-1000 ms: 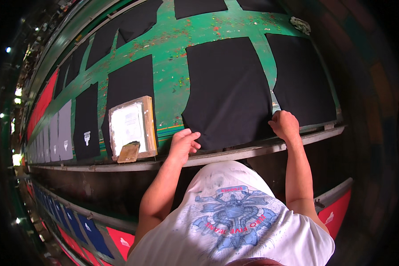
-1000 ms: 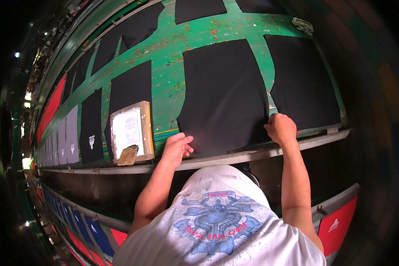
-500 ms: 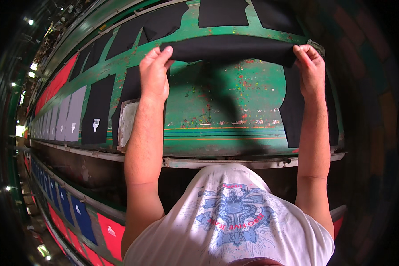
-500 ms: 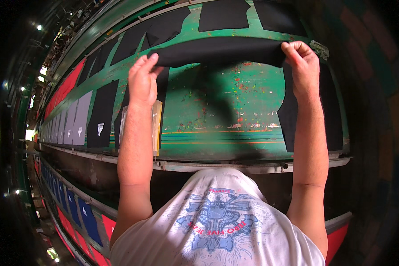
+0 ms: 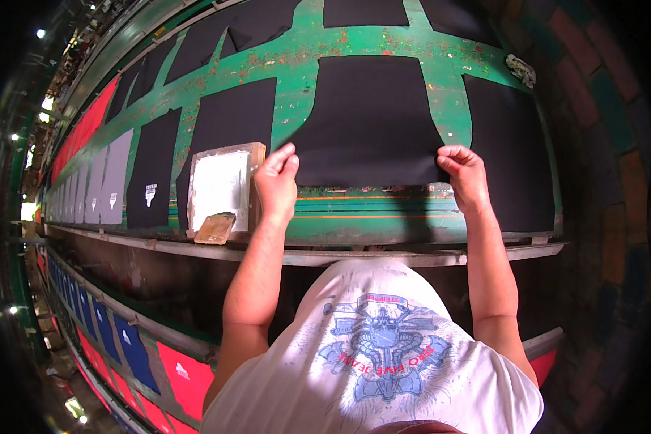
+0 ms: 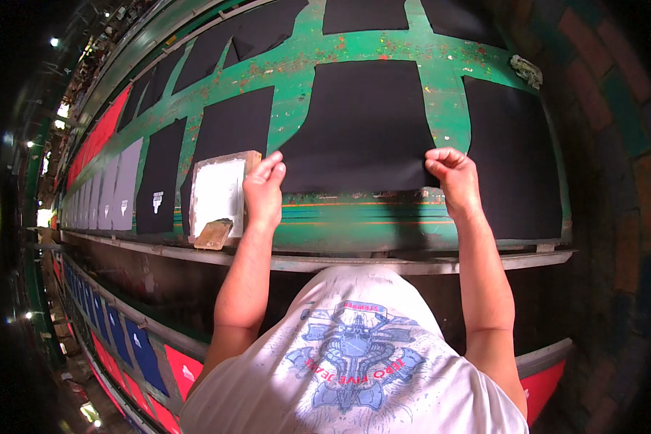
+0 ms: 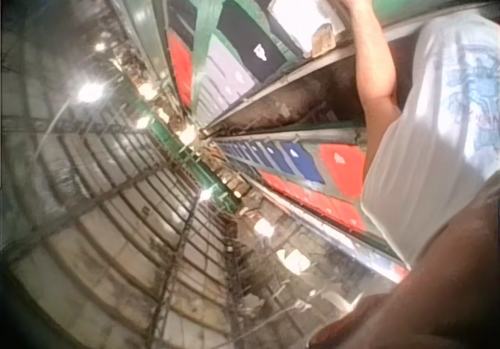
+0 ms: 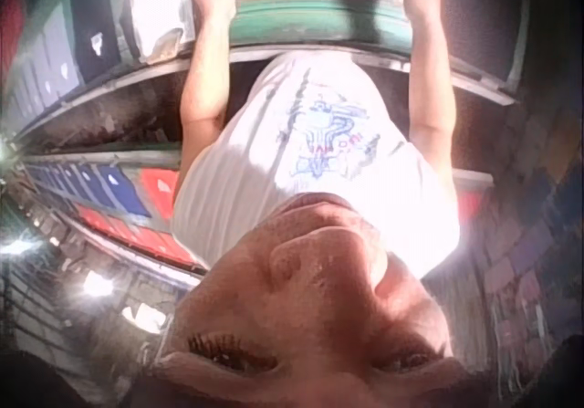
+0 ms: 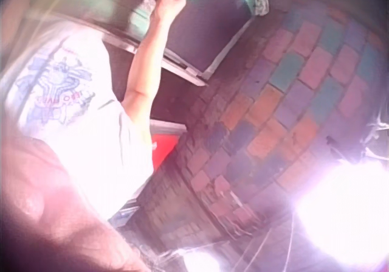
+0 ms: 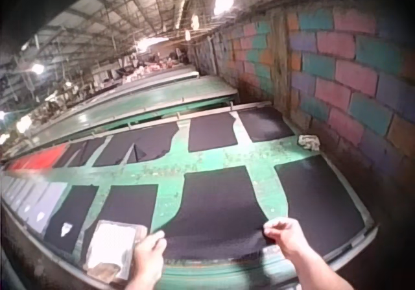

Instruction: The person aligns black t-shirts on a green printing table, then uses a squeegee to pull white ink across a screen-printing frame to imprint a logo. The person repeats this process on several shirts, lifting each one to check the print and placing it back down.

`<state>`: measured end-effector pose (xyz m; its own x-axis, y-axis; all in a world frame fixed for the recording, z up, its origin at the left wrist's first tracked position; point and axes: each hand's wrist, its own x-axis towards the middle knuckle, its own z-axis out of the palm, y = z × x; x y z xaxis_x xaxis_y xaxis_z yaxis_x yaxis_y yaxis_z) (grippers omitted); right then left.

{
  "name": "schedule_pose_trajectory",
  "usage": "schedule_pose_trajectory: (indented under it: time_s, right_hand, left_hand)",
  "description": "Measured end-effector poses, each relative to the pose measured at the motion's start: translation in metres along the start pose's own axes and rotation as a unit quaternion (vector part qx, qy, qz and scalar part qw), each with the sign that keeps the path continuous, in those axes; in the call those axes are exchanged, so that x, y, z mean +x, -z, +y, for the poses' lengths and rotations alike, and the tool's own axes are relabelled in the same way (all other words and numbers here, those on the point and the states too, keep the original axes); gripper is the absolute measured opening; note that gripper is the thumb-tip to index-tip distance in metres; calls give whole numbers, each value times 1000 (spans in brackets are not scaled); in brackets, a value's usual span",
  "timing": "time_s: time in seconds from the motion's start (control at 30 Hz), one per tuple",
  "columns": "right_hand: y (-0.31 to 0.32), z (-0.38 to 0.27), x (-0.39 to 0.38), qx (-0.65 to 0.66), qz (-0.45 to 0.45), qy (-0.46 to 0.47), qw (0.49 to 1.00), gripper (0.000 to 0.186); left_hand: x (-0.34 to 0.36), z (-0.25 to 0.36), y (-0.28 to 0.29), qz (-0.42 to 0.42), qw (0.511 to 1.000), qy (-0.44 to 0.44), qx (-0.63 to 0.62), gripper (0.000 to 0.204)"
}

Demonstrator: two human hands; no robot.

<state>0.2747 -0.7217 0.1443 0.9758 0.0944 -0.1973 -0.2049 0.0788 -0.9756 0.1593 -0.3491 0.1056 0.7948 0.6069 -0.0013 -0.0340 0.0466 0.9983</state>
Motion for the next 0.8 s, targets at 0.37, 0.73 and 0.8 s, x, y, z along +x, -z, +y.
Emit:
schedule_pose_trajectory:
  time_s: [0.37, 0.73, 0.8]
  right_hand:
    - [31, 34, -48, -372, -79, -76, 922, 16]
    - [30, 22, -72, -360, -64, -112, 924, 15]
    - [30, 26, -73, -355, -69, -110, 926, 15]
  left_hand:
    - [-73, -52, 35, -99, 974, 112, 169, 53]
    - [-86, -58, 44, -91, 963, 35, 250, 54]
    - [-87, -59, 46, -84, 961, 32, 260, 56]
